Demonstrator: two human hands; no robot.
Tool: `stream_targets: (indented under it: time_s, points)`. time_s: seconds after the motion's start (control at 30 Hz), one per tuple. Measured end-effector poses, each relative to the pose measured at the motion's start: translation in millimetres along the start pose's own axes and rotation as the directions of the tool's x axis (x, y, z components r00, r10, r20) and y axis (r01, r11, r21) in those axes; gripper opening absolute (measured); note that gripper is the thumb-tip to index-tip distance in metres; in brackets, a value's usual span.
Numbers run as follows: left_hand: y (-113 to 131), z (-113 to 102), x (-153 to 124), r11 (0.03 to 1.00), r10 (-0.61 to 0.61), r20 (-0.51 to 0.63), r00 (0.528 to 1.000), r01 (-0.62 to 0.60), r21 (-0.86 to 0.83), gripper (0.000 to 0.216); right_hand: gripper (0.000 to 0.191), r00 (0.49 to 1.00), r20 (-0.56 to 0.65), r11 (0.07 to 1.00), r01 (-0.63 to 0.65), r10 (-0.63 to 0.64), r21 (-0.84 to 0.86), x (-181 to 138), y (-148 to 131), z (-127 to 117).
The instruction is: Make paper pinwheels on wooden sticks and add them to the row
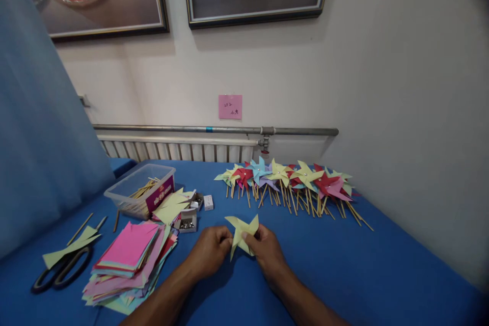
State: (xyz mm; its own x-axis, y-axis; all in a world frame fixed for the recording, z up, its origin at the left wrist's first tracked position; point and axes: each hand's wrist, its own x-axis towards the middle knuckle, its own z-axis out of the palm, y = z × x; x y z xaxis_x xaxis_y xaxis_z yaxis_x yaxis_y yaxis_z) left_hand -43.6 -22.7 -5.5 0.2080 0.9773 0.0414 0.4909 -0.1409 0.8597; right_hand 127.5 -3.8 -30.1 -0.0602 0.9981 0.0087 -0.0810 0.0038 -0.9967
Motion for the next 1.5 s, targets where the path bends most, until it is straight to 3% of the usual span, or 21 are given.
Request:
stream_targets:
  time_s: [0.27,0.6,1.5]
  points:
    - [4.2,-0.9,-1.2,1.0,-0.008,0.002,1.0,0.008,-0.017,0.015,0.038,0.999,0.005,0.997,-0.032,0.031,0.069,0.5,-0.3,0.6]
    - [3.9,-1.0,-0.3,0.986,-0.057,0.093,0.994,0.07,-0.148,0.013,0.038,1.0,-0.009,1.0,-0.025,0.025,0.017,2.5,0.2,-4.5]
    - [2.9,-4.6,0.0,0.988,-0.088,0.107,0.99,0.101,-0.12,0.017,0.038,1.0,-0.006,1.0,-0.015,0.015,-0.012,1.8,-6.8,-9.7]
